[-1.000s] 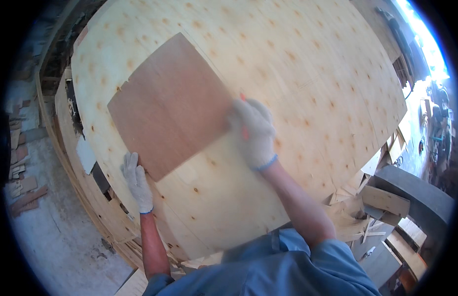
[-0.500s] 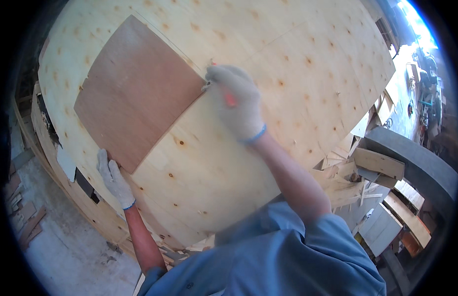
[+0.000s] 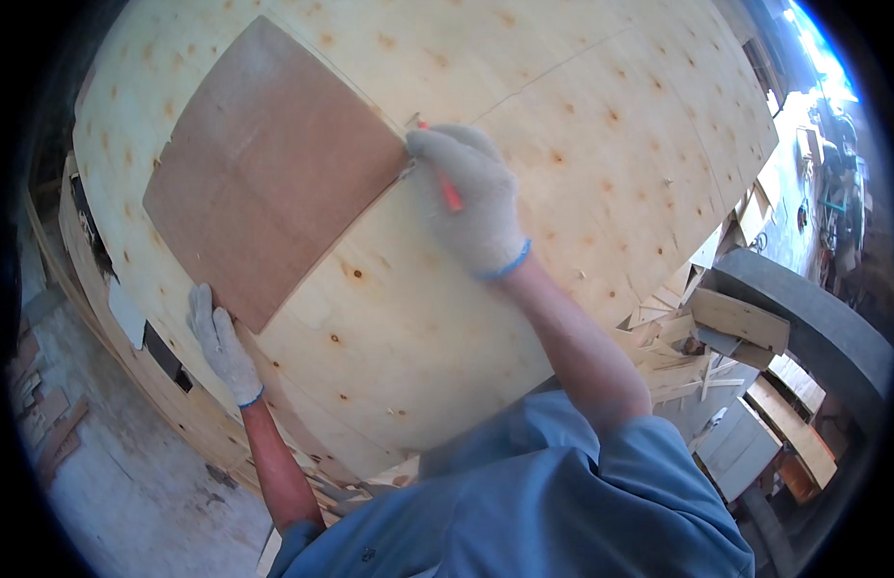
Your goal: The person traces a template onto a plywood sheet using a pencil, then hammers nails into the marked areas. The person walks through the workshop and uses a staple gun to attach a wooden frame to a board.
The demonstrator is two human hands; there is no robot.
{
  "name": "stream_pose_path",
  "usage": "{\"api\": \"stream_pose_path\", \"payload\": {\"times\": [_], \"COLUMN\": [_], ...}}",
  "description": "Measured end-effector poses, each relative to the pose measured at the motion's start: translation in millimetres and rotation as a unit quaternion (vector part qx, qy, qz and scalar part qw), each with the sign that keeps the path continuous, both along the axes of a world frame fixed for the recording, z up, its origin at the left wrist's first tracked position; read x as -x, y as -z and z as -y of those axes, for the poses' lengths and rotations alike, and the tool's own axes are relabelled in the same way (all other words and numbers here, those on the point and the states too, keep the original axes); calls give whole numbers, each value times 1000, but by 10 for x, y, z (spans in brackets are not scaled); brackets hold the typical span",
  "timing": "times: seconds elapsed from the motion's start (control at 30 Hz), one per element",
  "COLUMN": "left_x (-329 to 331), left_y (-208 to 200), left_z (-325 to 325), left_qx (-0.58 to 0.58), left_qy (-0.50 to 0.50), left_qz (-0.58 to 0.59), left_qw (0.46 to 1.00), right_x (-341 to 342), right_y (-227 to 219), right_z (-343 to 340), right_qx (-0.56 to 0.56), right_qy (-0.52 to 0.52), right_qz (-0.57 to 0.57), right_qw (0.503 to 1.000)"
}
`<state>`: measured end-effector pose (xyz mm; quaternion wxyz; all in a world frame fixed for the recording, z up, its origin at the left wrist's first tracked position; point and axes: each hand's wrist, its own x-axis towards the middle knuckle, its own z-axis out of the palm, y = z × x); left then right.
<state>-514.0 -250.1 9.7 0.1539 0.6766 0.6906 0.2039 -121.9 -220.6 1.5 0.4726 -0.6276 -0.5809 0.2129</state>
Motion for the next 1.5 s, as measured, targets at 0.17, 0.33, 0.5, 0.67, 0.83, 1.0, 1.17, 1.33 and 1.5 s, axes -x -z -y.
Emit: {"api": "stream_pose_path", "payload": {"times": [0.17, 0.33, 0.5, 0.67, 0.83, 1.0, 1.17, 1.33, 1.5], "left_x": [-38, 69, 104, 87, 80, 154, 192, 223, 268], "left_y": [-38, 66, 64, 80, 60, 122, 177, 260, 323], "left_z": [15, -4, -18, -2, -21, -16, -1, 4, 5], "left_qx": [20, -17, -22, -31, -36, -72, -97, -118, -127], "left_qy": [-25, 3, 8, -11, -16, 0, 12, 22, 19], "left_qz": [24, 12, 6, 27, 52, 41, 15, -19, -30], "left_qw": [999, 1000, 1000, 999, 998, 997, 995, 993, 991], "right_x": [14, 67, 139, 59, 116, 67, 108, 141, 158], "right_y": [26, 127, 47, 197, 117, 179, 144, 91, 93], "right_z": [0, 8, 6, 0, -2, 1, 9, 14, 8], "right_qx": [4, 8, 46, 23, 50, 32, 43, 34, 24], "right_qy": [-5, 12, 41, 9, 24, 13, 8, 19, 10], "right_qz": [12, -30, -87, -37, -86, -38, -65, 7, 24], "right_qw": [1000, 999, 994, 999, 995, 999, 997, 999, 999]}}
